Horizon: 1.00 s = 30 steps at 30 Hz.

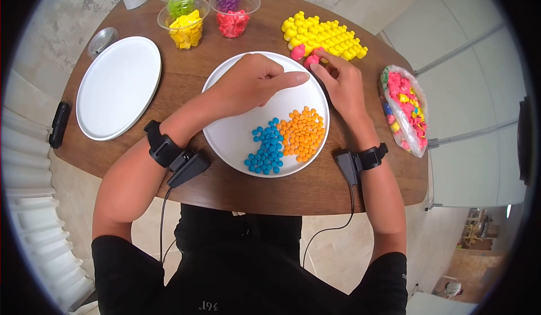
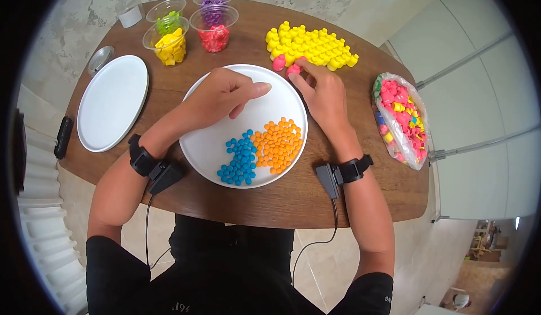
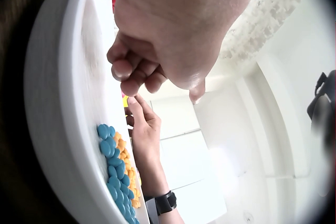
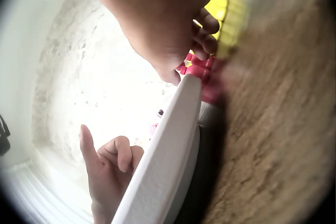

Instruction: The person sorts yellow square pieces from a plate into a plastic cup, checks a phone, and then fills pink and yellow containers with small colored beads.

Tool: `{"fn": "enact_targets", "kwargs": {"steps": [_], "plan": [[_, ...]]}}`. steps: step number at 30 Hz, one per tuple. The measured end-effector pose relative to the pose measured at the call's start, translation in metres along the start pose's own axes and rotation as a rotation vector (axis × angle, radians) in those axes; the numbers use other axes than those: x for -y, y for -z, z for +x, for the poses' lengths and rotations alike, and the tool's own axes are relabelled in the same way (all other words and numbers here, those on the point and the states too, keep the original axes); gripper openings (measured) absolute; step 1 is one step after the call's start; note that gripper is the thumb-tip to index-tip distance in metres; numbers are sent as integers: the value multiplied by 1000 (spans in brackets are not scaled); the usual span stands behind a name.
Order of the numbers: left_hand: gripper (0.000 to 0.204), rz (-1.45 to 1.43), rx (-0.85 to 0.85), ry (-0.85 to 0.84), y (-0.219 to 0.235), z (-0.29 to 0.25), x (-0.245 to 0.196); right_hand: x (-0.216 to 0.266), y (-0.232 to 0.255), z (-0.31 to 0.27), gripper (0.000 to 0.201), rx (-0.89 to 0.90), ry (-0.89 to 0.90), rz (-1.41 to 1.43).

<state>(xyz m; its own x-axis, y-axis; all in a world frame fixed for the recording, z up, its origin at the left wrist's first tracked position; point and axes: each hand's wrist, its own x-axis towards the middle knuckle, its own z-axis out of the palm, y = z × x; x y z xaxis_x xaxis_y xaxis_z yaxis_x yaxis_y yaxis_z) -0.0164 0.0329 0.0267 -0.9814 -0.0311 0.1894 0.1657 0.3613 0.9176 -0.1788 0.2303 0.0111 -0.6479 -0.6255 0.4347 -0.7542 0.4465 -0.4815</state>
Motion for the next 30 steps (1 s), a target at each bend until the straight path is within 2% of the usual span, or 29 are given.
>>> {"fn": "enact_targets", "kwargs": {"steps": [4, 6, 7, 9, 11, 12, 14, 15, 17, 20, 21, 22, 26, 28, 30], "plan": [[58, 109, -16, 12, 0, 2, 12, 5, 2, 9, 24, 38, -71, -66], [44, 203, -49, -33, 0, 3, 14, -1, 2, 11, 18, -24, -55, 52], [44, 205, -50, -32, -1, 2, 15, -5, 4, 9, 18, -25, -54, 54], [27, 242, -102, -151, -3, 1, 13, 6, 14, 4, 15, -79, -262, 231], [30, 251, -95, -164, -5, -2, 11, 27, 27, -5, 14, -67, -300, 325], [40, 255, -87, -185, -6, -2, 9, 39, 33, -8, 13, -5, -316, 446], [46, 243, -48, -175, -9, -4, 4, 59, 39, -17, 11, 101, -345, 590], [52, 230, -20, -166, -11, -5, 3, 63, 37, -20, 11, 92, -348, 595], [50, 233, -30, -174, -13, -3, 6, 69, 31, -23, 9, 204, -323, 750], [44, 239, -52, -176, -11, -2, 9, 76, 22, -27, 7, 227, -317, 778], [42, 232, -24, -118, -9, -3, 7, 76, 18, -28, 7, 238, -302, 767], [39, 224, 6, -61, -8, -3, 5, 74, 15, -30, 7, 235, -310, 776], [37, 270, 38, -47, -7, -3, -4, 69, 9, -35, 10, 174, -201, 679], [37, 252, 19, 27, -7, -4, -6, 71, 6, -37, 10, 146, -162, 642], [35, 222, 10, 15, -7, -4, 2, 74, 2, -38, 11, 113, -124, 665]]}}
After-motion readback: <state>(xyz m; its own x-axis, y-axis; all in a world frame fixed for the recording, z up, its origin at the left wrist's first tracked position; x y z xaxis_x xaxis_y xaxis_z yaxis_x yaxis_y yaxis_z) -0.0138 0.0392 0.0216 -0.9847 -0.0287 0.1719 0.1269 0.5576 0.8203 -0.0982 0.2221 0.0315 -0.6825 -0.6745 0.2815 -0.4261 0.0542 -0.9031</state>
